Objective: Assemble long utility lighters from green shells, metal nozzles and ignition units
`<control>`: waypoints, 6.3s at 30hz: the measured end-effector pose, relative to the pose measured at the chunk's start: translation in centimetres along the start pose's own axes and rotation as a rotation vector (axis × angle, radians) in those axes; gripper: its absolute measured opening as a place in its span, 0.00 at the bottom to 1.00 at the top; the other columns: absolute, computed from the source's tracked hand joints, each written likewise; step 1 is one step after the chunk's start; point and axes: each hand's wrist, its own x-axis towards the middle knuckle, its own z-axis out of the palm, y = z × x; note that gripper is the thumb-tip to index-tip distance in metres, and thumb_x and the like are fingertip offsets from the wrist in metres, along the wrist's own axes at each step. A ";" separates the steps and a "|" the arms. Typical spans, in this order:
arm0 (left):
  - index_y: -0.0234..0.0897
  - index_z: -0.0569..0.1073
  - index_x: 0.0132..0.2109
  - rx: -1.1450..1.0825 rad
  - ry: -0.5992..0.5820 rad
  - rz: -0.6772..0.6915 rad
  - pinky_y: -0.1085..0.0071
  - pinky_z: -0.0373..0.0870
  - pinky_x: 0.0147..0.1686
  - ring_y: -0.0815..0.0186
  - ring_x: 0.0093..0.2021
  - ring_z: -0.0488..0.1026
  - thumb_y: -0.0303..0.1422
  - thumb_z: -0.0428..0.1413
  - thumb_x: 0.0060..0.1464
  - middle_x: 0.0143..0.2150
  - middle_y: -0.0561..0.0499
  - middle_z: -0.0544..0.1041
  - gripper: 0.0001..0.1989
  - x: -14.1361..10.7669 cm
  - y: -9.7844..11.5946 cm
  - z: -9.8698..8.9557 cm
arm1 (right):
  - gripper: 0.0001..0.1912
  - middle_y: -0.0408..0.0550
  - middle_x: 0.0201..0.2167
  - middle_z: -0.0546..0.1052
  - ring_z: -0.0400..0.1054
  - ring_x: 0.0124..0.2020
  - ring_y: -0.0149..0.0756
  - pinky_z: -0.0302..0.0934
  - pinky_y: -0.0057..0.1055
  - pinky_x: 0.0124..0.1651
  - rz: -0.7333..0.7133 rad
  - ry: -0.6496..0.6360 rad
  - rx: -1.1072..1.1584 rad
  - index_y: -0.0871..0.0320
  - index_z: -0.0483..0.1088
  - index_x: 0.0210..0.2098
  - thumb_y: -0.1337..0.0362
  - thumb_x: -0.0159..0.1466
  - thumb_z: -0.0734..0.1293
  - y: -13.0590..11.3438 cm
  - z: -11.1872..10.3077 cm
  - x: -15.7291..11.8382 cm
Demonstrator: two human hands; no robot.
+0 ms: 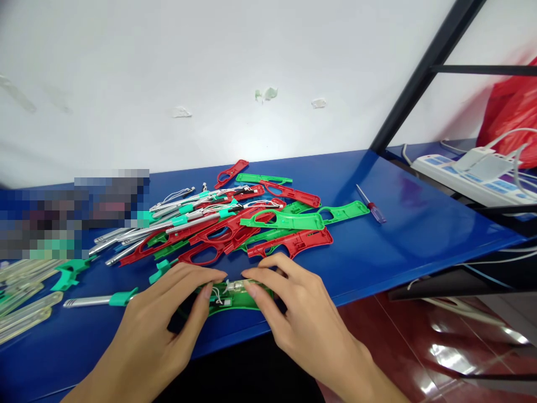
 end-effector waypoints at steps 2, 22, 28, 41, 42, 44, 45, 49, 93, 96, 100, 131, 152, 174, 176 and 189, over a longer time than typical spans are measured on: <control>0.43 0.75 0.52 -0.002 0.004 0.001 0.65 0.77 0.48 0.65 0.45 0.79 0.25 0.51 0.70 0.45 0.53 0.82 0.11 -0.1 0.0 0.0 | 0.11 0.44 0.48 0.79 0.78 0.45 0.34 0.70 0.32 0.48 0.000 0.009 0.011 0.46 0.76 0.55 0.62 0.76 0.65 0.0 0.1 0.0; 0.43 0.74 0.51 -0.019 0.007 0.006 0.67 0.73 0.49 0.68 0.45 0.79 0.25 0.51 0.70 0.44 0.55 0.81 0.11 0.2 0.0 0.0 | 0.09 0.41 0.49 0.80 0.78 0.44 0.32 0.73 0.26 0.46 0.044 -0.008 0.065 0.43 0.81 0.50 0.60 0.74 0.69 -0.1 -0.1 -0.2; 0.43 0.74 0.51 -0.025 0.008 -0.002 0.69 0.73 0.50 0.69 0.46 0.78 0.24 0.51 0.70 0.45 0.54 0.81 0.11 0.1 0.0 0.1 | 0.10 0.40 0.49 0.80 0.78 0.45 0.30 0.71 0.24 0.44 0.033 -0.032 0.081 0.43 0.81 0.49 0.62 0.75 0.68 -0.1 -0.3 0.0; 0.40 0.70 0.48 -0.100 0.020 0.032 0.73 0.73 0.48 0.70 0.48 0.73 0.19 0.47 0.66 0.44 0.51 0.77 0.13 -0.2 0.9 -1.2 | 0.11 0.40 0.50 0.80 0.77 0.44 0.28 0.64 0.18 0.27 0.053 -0.040 0.090 0.42 0.81 0.50 0.61 0.75 0.66 0.0 -0.2 0.0; 0.40 0.70 0.47 -0.096 0.012 0.033 0.73 0.73 0.48 0.70 0.48 0.73 0.19 0.47 0.66 0.44 0.51 0.76 0.13 -0.2 0.9 -1.2 | 0.11 0.39 0.50 0.80 0.77 0.44 0.27 0.64 0.17 0.26 0.054 -0.041 0.094 0.41 0.81 0.50 0.62 0.75 0.66 0.0 -0.2 -0.1; 0.40 0.69 0.47 -0.090 -0.003 0.037 0.72 0.73 0.47 0.69 0.48 0.72 0.20 0.48 0.66 0.44 0.51 0.76 0.12 -0.2 0.9 -1.3 | 0.11 0.39 0.49 0.80 0.77 0.44 0.27 0.63 0.17 0.25 0.056 -0.043 0.100 0.41 0.80 0.50 0.62 0.75 0.66 0.0 -0.2 -0.1; 0.40 0.69 0.47 -0.091 -0.010 0.035 0.72 0.73 0.47 0.68 0.49 0.72 0.20 0.47 0.66 0.43 0.51 0.76 0.12 -0.2 0.9 -1.3 | 0.11 0.38 0.49 0.80 0.77 0.44 0.26 0.63 0.16 0.24 0.058 -0.045 0.103 0.41 0.80 0.50 0.62 0.75 0.66 0.0 -0.2 0.0; 0.40 0.68 0.48 -0.102 -0.050 0.038 0.71 0.72 0.47 0.67 0.49 0.70 0.19 0.47 0.66 0.44 0.51 0.76 0.12 -0.2 0.8 -1.3 | 0.11 0.37 0.49 0.80 0.76 0.44 0.26 0.64 0.17 0.28 0.050 -0.045 0.107 0.41 0.80 0.50 0.62 0.75 0.67 0.0 -0.2 0.1; 0.36 0.71 0.50 0.079 0.040 0.186 0.63 0.67 0.53 0.63 0.49 0.72 0.17 0.51 0.59 0.42 0.50 0.80 0.15 -0.8 1.3 -1.1 | 0.10 0.38 0.47 0.80 0.77 0.45 0.29 0.68 0.25 0.50 0.038 -0.050 0.136 0.45 0.80 0.50 0.65 0.75 0.67 -0.1 -0.5 0.2; 0.35 0.72 0.51 0.082 0.035 0.202 0.62 0.66 0.54 0.62 0.49 0.72 0.16 0.51 0.58 0.42 0.50 0.80 0.17 -0.7 1.3 -1.1 | 0.10 0.39 0.48 0.80 0.77 0.45 0.30 0.69 0.26 0.49 0.037 -0.052 0.139 0.45 0.80 0.50 0.64 0.76 0.67 -0.1 -0.4 0.2; 0.36 0.71 0.50 0.093 0.034 0.232 0.62 0.66 0.52 0.63 0.47 0.73 0.17 0.51 0.58 0.41 0.51 0.80 0.16 -0.4 1.4 -1.0 | 0.10 0.40 0.48 0.81 0.77 0.45 0.31 0.69 0.27 0.49 0.034 -0.052 0.133 0.45 0.80 0.50 0.64 0.76 0.67 -0.1 -0.4 0.2; 0.38 0.70 0.59 0.075 -0.052 0.120 0.63 0.71 0.56 0.59 0.59 0.68 0.23 0.52 0.62 0.52 0.48 0.78 0.20 -0.6 0.7 -1.2 | 0.09 0.41 0.46 0.81 0.77 0.40 0.31 0.70 0.24 0.36 0.052 -0.049 0.120 0.46 0.81 0.50 0.60 0.75 0.67 -0.1 -0.3 0.0; 0.34 0.79 0.52 0.286 -0.010 0.290 0.57 0.66 0.56 0.55 0.56 0.71 0.17 0.55 0.60 0.52 0.47 0.82 0.17 -1.5 0.1 -0.6 | 0.09 0.41 0.46 0.82 0.78 0.43 0.30 0.69 0.27 0.48 -0.024 0.003 0.129 0.51 0.80 0.51 0.63 0.75 0.68 0.2 -0.3 0.0; 0.34 0.77 0.51 0.450 -0.066 0.431 0.55 0.62 0.54 0.54 0.53 0.71 0.21 0.50 0.69 0.46 0.45 0.85 0.13 -1.1 0.1 -0.7 | 0.09 0.42 0.47 0.82 0.78 0.45 0.30 0.69 0.27 0.51 -0.032 0.019 0.128 0.53 0.81 0.51 0.62 0.75 0.69 0.4 0.0 -0.1; 0.34 0.78 0.51 0.438 -0.057 0.394 0.54 0.62 0.55 0.54 0.53 0.72 0.21 0.49 0.69 0.46 0.45 0.85 0.14 -1.3 0.1 -0.5 | 0.10 0.42 0.47 0.82 0.78 0.45 0.30 0.69 0.27 0.51 -0.032 0.019 0.129 0.53 0.81 0.51 0.62 0.75 0.69 0.4 0.0 -0.2; 0.36 0.77 0.55 0.310 0.004 0.277 0.57 0.69 0.56 0.58 0.56 0.74 0.18 0.54 0.63 0.54 0.47 0.80 0.18 -1.3 0.1 -1.4 | 0.09 0.41 0.46 0.82 0.78 0.44 0.28 0.69 0.25 0.50 -0.035 0.024 0.140 0.52 0.81 0.51 0.63 0.74 0.69 0.3 -0.1 0.1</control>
